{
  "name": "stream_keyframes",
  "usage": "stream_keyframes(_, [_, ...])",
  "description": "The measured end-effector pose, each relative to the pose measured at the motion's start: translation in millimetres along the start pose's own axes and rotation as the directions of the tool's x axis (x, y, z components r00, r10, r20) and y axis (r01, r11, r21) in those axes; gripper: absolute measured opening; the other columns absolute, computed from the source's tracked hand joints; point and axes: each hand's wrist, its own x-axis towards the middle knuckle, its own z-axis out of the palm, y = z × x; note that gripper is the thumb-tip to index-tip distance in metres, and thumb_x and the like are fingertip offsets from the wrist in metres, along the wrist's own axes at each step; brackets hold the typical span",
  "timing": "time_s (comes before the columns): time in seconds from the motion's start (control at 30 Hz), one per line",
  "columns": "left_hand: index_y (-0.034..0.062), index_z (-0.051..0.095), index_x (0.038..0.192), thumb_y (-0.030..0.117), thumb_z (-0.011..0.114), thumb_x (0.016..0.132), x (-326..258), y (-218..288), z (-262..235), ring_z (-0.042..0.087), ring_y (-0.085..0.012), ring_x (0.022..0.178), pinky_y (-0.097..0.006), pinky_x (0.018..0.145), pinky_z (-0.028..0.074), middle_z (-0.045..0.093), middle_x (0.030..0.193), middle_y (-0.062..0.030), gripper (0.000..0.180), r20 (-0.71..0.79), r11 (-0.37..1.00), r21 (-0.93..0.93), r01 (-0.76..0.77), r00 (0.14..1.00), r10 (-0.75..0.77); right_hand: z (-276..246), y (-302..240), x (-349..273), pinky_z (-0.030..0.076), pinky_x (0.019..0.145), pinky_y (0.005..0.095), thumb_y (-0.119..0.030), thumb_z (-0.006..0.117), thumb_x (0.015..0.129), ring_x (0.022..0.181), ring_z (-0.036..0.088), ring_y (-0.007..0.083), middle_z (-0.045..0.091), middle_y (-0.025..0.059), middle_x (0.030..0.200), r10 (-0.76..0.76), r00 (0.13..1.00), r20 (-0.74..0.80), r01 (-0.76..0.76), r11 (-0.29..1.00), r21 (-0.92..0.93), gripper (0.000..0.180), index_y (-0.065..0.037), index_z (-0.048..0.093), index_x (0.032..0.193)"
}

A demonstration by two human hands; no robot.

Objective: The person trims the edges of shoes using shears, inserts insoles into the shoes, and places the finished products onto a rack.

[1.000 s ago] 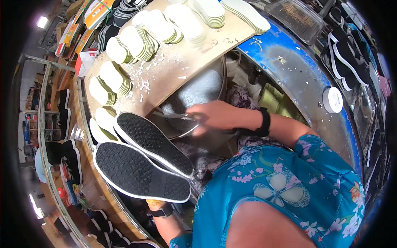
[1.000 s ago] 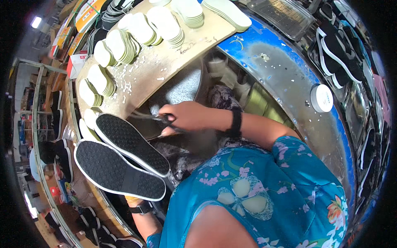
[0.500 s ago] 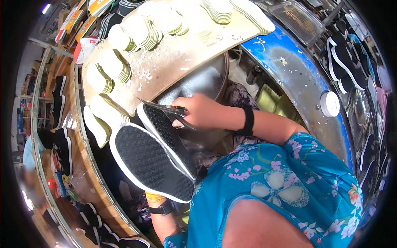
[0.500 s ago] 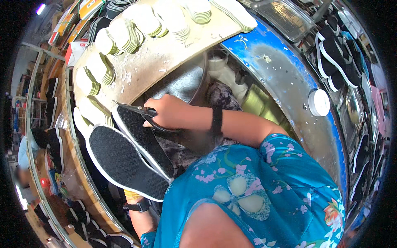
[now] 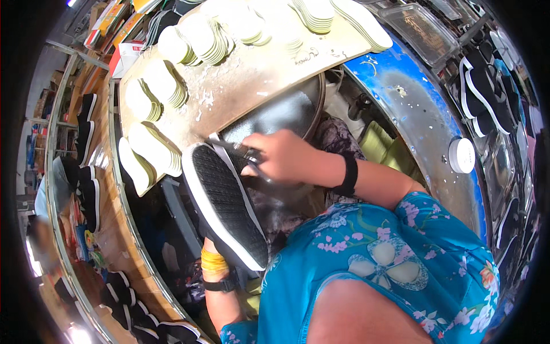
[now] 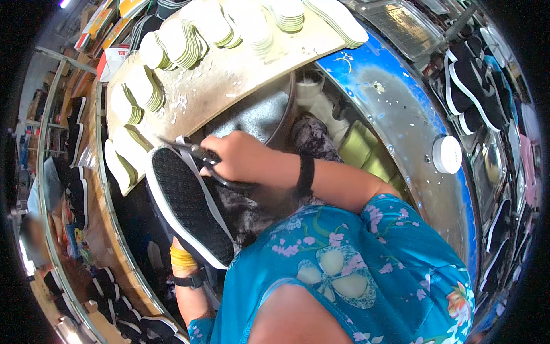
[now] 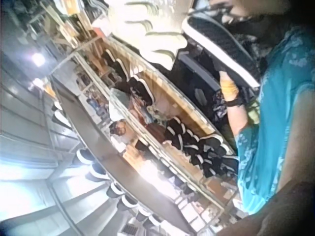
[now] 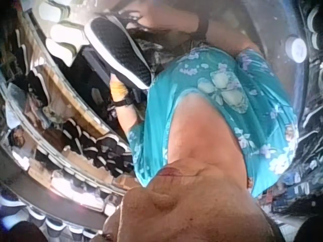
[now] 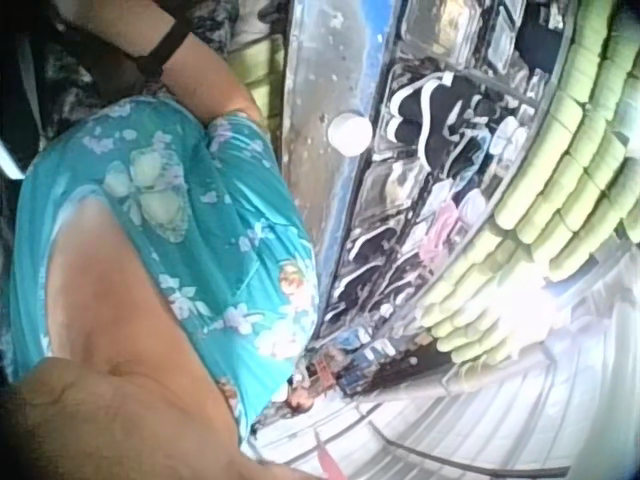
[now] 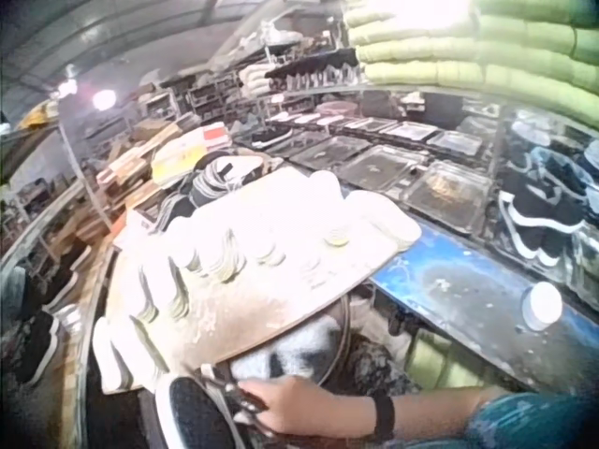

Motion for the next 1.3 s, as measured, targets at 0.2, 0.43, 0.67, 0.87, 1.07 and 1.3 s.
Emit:
stream_keyframes(0.2, [0.0035, 0.035, 0.131, 0.039, 0.053, 0.085, 5, -10, 0, 0.047, -0.0248, 0.113, -0.037, 0.097, 0.038, 0.047, 0.126, -0.0097, 0.060, -0.037, 0.997, -0.080, 0.008, 0.999, -0.011, -102, 88, -58, 0.045, 0.078, 0.0371, -0.033, 0.064, 0.076, 0.093, 0.059, 0.0308, 0.061, 0.0183, 0.099, 0.363, 0.842, -0.398, -0.375, 0.926, 0.051, 0.043, -0.005, 0.058, 0.107])
stream_keyframes(0.43, [0.0029, 0.037, 0.130, 0.039, 0.053, 0.085, 62, -14, 12, 0.047, -0.0245, 0.113, -0.037, 0.097, 0.038, 0.048, 0.124, -0.0094, 0.060, 0.007, 0.981, -0.186, 0.063, 0.998, -0.063, -214, 165, -187, 0.046, 0.080, 0.0444, -0.031, 0.058, 0.075, 0.095, 0.057, 0.0382, 0.060, 0.0242, 0.098, 0.613, 0.381, -0.692, -0.892, 0.047, -0.449, 0.046, -0.006, 0.051, 0.112])
stream_keyframes(0.67, [0.0023, 0.038, 0.129, 0.039, 0.054, 0.085, 52, -18, 1, 0.047, -0.0243, 0.112, -0.036, 0.097, 0.038, 0.049, 0.123, -0.0092, 0.060, 0.096, 0.962, -0.234, 0.142, 0.988, -0.122, -184, 96, -105, 0.045, 0.081, 0.0424, -0.037, 0.059, 0.076, 0.094, 0.057, 0.0371, 0.060, 0.0207, 0.101, 0.599, 0.648, -0.471, -0.730, 0.309, -0.610, 0.049, -0.007, 0.051, 0.115])
stream_keyframes(0.87, [-0.0021, 0.056, 0.104, 0.023, 0.053, 0.086, 101, 11, 54, 0.060, -0.0245, 0.083, -0.037, 0.075, 0.048, 0.063, 0.088, -0.0133, 0.031, 0.091, 0.569, 0.760, -0.314, 0.918, 0.385, -39, 17, -10, 0.042, 0.088, 0.0358, -0.024, 0.072, 0.068, 0.110, 0.047, 0.0262, 0.039, 0.0162, 0.130, -0.035, 0.999, 0.025, 0.034, 0.999, 0.009, 0.080, -0.003, 0.030, 0.133])
stream_keyframes(1.07, [-0.0054, 0.051, 0.109, 0.014, 0.060, 0.082, 90, 58, 66, 0.059, -0.0290, 0.087, -0.033, 0.077, 0.047, 0.059, 0.098, -0.0188, 0.035, 0.379, 0.227, 0.905, -0.361, 0.924, -0.043, -30, 52, 19, 0.042, 0.086, 0.0378, -0.033, 0.066, 0.072, 0.101, 0.055, 0.0336, 0.054, 0.0225, 0.112, 0.386, 0.878, 0.283, -0.357, 0.922, -0.150, 0.065, 0.001, 0.041, 0.122])
stream_keyframes(1.3, [-0.0035, 0.054, 0.109, 0.016, 0.060, 0.083, 83, 202, 7, 0.059, -0.0145, 0.088, -0.026, 0.077, 0.047, 0.061, 0.097, -0.0121, 0.033, 0.095, 0.046, 0.995, -0.087, 0.969, -0.226, -80, 44, 139, 0.046, 0.075, 0.0349, -0.023, 0.066, 0.070, 0.085, 0.058, 0.0315, 0.060, 0.0193, 0.092, 0.144, 0.953, 0.268, -0.035, 0.927, -0.374, 0.044, -0.001, 0.056, 0.107])
